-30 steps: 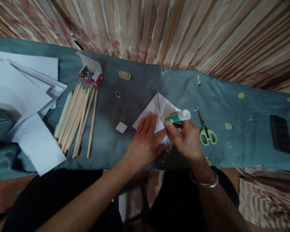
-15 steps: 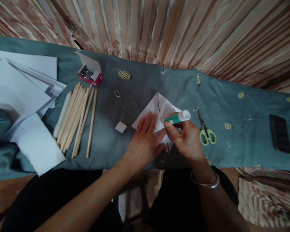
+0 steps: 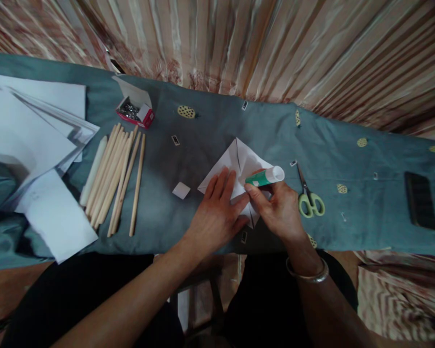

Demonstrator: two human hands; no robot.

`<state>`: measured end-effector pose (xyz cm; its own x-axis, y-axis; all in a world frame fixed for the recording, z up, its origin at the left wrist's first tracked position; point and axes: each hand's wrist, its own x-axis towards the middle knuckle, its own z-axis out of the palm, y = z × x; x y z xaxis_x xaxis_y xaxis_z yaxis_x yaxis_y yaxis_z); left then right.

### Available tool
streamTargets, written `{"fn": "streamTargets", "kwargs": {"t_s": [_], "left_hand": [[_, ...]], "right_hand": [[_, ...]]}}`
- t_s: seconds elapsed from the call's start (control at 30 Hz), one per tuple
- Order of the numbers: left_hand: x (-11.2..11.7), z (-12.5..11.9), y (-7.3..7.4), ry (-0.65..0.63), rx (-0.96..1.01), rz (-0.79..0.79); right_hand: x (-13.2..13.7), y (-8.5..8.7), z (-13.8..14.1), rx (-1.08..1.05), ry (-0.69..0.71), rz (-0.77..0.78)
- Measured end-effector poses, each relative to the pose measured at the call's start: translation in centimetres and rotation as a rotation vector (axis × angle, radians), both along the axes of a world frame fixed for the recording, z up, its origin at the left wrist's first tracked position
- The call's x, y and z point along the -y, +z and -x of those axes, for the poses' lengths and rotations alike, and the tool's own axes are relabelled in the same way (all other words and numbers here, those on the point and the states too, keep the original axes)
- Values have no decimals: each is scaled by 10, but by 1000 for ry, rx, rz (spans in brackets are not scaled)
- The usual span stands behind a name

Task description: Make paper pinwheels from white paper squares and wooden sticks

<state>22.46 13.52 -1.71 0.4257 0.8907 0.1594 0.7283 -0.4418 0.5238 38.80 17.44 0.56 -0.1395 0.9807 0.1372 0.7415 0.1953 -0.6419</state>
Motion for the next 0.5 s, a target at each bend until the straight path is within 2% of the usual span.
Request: {"fn": "streamTargets", "kwargs": {"t_s": [0.5], "left_hand": [[0,0,3,2,-1,13]], "right_hand": [[0,-2,1,11,20,-24]]}}
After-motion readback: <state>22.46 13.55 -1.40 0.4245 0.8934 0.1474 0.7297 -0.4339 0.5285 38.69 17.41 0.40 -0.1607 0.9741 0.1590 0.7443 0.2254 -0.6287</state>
